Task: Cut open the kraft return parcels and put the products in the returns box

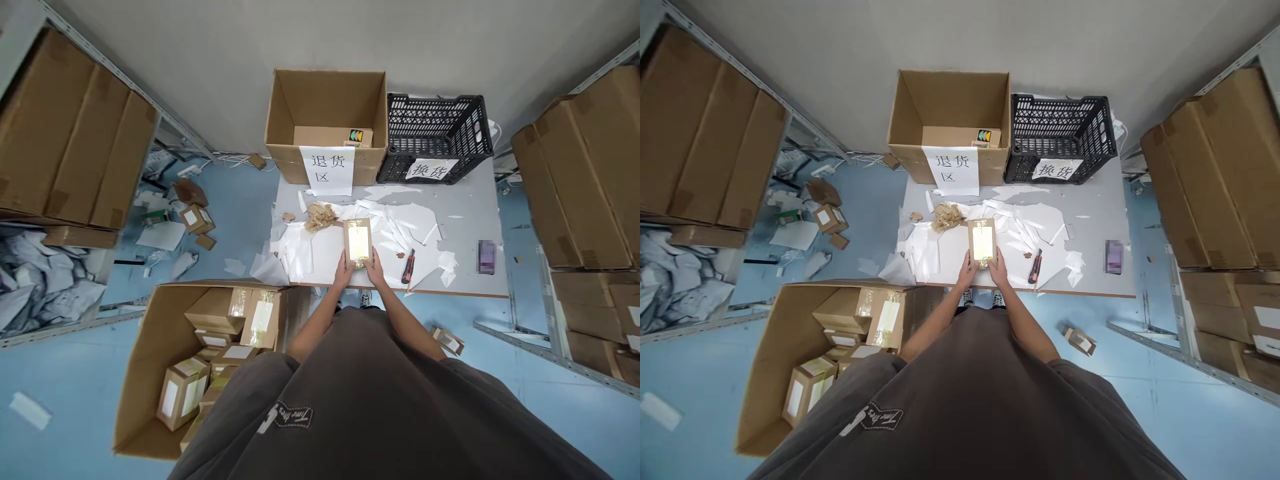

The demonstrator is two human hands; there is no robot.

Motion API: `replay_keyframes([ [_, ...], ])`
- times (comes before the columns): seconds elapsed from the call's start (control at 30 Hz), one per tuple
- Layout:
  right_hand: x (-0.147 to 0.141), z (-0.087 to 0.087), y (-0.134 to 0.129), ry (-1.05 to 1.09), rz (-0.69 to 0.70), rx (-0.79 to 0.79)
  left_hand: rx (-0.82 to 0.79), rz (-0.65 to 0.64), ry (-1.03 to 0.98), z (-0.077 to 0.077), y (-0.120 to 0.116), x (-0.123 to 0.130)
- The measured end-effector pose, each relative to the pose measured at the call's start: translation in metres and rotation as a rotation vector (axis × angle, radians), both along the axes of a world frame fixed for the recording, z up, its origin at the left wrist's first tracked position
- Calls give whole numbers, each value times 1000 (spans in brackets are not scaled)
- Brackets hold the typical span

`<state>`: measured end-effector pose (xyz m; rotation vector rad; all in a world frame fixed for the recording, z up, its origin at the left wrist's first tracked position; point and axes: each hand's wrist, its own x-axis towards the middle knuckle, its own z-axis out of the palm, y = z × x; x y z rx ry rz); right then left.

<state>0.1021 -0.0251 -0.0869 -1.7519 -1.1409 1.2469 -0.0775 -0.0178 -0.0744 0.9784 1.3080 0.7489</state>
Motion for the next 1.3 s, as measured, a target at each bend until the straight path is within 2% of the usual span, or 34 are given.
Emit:
replay_keyframes([
  [0.13,1,4,7,35,16,-13,-9,-36,-2,5,8,-5],
  [0.3,3,26,17,57,58,-51,53,-73,13,22,15,-16],
  [0.4,0,48,12,-18,67,-49,54,-38,64,37,6,-21],
  [0.5,4,78,12,-137,61,-77,52,3,149,57,1,-28],
  [0.6,11,107,29,-221,48,-79,153,16,223,74,11,-33],
  [0.67,13,116,50,-249,53,-68,206,3,266,79,27,-34],
  [0.8,4,109,89,-293,59,-139,112,-43,293,72,64,-26],
  [0.9,-5,95,94,-226,3,-118,56,-54,229,61,76,-23],
  [1.07,-11,79,51,-14,-58,-22,112,-152,-7,41,56,-32],
  [1.17,-11,80,27,34,-39,-6,74,-147,10,33,40,-34],
  [1.23,-7,87,25,32,4,15,77,-96,69,33,35,-34],
  [1.3,0,95,34,-9,72,39,104,-36,126,34,36,-33],
])
